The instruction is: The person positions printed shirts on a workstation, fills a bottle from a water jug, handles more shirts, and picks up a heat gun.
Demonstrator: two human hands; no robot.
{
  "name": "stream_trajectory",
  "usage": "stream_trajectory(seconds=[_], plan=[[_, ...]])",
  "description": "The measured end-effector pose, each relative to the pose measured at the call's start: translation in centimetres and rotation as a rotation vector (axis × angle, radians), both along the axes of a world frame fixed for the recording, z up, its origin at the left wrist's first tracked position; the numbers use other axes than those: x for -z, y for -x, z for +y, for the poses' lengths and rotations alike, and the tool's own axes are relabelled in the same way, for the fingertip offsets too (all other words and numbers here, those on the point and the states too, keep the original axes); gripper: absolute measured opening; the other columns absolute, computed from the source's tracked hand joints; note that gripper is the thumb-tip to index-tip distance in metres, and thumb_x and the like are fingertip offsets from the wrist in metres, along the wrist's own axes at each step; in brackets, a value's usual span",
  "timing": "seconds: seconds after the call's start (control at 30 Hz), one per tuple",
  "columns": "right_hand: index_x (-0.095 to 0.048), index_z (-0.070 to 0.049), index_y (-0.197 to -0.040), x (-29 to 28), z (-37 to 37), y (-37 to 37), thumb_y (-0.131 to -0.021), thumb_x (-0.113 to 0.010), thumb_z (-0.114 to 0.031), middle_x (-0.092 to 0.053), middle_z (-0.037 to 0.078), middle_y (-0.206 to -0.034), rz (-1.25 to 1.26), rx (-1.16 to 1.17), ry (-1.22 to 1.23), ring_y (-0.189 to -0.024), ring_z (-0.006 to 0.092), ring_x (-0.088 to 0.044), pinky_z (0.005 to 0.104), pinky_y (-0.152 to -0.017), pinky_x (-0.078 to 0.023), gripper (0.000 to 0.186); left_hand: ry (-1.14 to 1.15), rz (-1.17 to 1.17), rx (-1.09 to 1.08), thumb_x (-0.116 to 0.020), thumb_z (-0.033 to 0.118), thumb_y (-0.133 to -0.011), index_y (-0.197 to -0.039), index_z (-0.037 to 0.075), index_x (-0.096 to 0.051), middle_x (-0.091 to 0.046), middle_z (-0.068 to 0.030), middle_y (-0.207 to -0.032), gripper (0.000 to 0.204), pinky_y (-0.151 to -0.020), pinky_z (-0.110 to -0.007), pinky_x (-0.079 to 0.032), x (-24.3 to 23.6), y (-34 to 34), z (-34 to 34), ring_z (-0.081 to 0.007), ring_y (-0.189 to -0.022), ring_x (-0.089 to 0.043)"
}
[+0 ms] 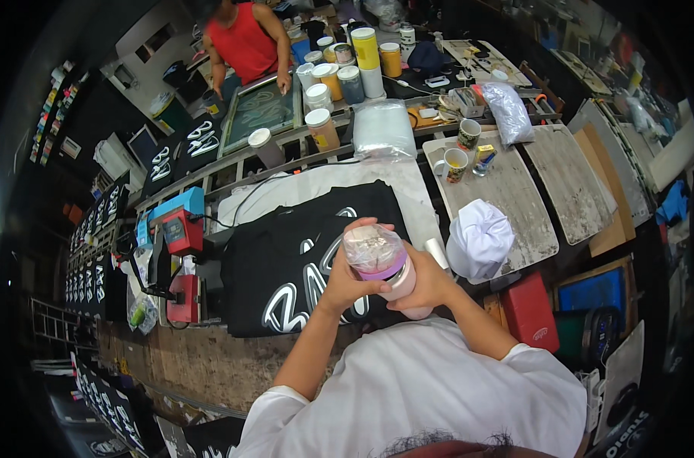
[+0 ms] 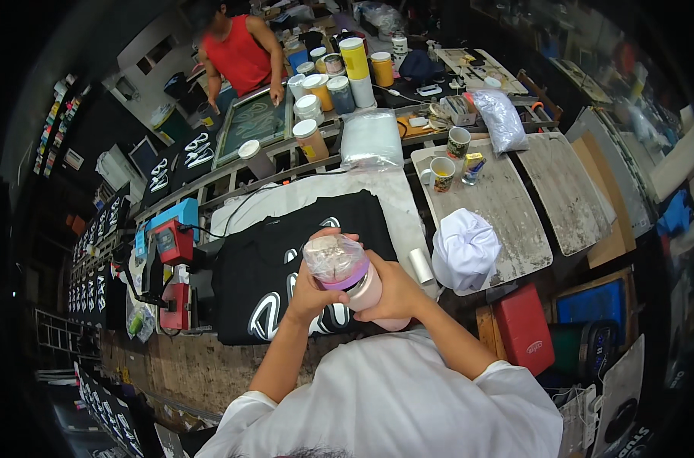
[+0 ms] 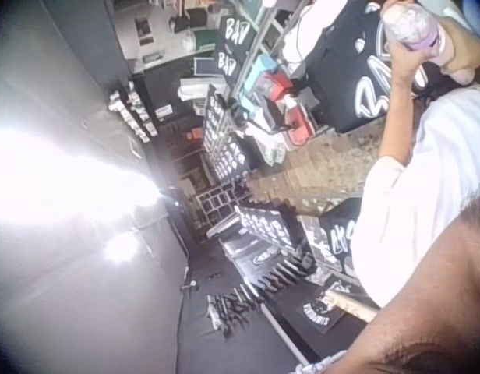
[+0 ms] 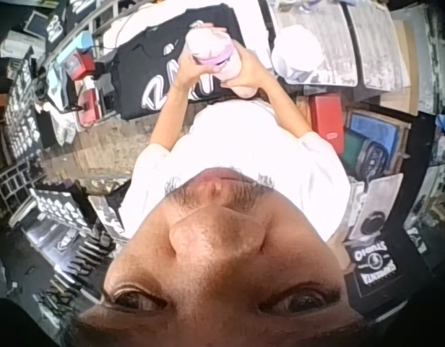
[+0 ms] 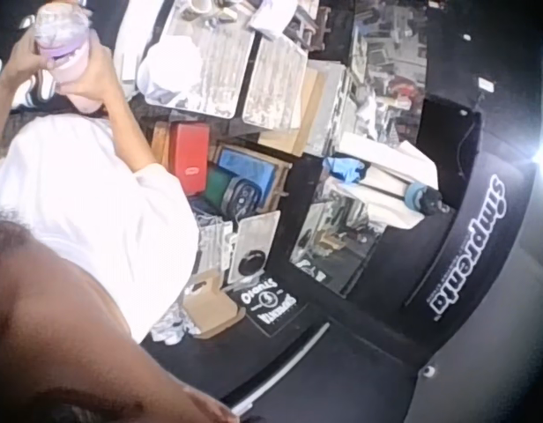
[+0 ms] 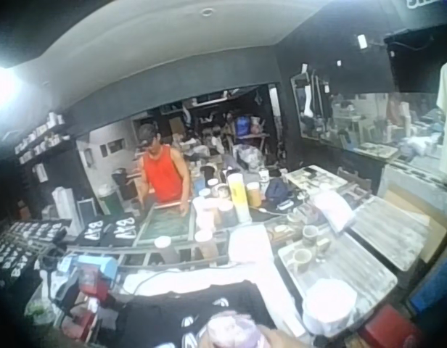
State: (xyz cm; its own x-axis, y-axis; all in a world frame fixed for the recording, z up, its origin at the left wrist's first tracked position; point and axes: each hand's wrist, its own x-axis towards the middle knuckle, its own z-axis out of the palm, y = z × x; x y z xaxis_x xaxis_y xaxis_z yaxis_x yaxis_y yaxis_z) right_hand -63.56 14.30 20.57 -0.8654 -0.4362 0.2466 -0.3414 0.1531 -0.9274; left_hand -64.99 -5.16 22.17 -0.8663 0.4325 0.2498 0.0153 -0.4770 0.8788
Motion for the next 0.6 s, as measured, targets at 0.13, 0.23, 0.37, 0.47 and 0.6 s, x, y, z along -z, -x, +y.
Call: stream_trajectory(seconds=[0.13,0.23,0.37,0.47,0.6], plan=[[-0.05,-0.005,-0.127,-0.2,-0.2,0.0,-0.052,-0.091,-0.026,-0.07,0.018,-0.106,-0.015,0.087,0.007,-0.097,0.0378,-0.069,0.0418,-0.086,-0.054,0.088,0.122,0.056,-0.202,-0.094,0.007,-0.061,-0.146,0.007,-0.034,-0.051,-0.0138,-0.14,0.104,-0.109,-0.037,-0.043,0.0,-0.9,1.4,-0.0223,-0.127,-0.053],[-0.049,-0.004,-0.128,-0.1,-0.6,-0.3,-0.054,-0.09,-0.027,-0.07,0.019,-0.106,-0.041,0.176,-0.079,-0.098,0.0389,-0.069,0.0429,-0.086,-0.054,0.088,0.206,0.079,-0.362,-0.094,0.009,-0.063,-0.145,0.008,-0.035,-0.052,-0.014,-0.137,0.1,-0.106,-0.037,-0.046,0.2,-1.2,2.7,-0.0221,-0.124,-0.055],[-0.048,-0.003,-0.129,-1.1,-1.7,-1.1,-0.058,-0.088,-0.027,-0.068,0.021,-0.109,-0.07,0.313,-0.202,-0.1,0.0405,-0.068,0.0448,-0.086,-0.054,0.085,0.372,0.004,-0.559,-0.093,0.013,-0.067,-0.143,0.008,-0.036,-0.053,-0.0145,-0.131,0.095,-0.1,-0.036,-0.049,-0.2,-1.7,3.9,-0.0221,-0.118,-0.058],[-0.047,-0.001,-0.129,-1.1,-2.1,-1.2,-0.061,-0.086,-0.028,-0.067,0.022,-0.111,-0.035,0.392,-0.259,-0.102,0.0414,-0.067,0.0459,-0.086,-0.054,0.083,0.407,0.055,-0.67,-0.092,0.012,-0.069,-0.14,0.009,-0.036,-0.057,-0.0121,-0.123,0.091,-0.097,-0.034,-0.051,0.5,-1.6,4.3,-0.0203,-0.11,-0.061],[-0.046,0.0,-0.129,-0.7,-2.2,-0.7,-0.061,-0.085,-0.027,-0.067,0.023,-0.11,0.004,0.403,-0.282,-0.1,0.0421,-0.067,0.0465,-0.085,-0.054,0.083,0.446,0.067,-0.734,-0.093,0.013,-0.069,-0.14,0.009,-0.035,-0.057,-0.0122,-0.121,0.092,-0.097,-0.034,-0.051,1.1,-1.5,4.7,-0.0205,-0.11,-0.061]])
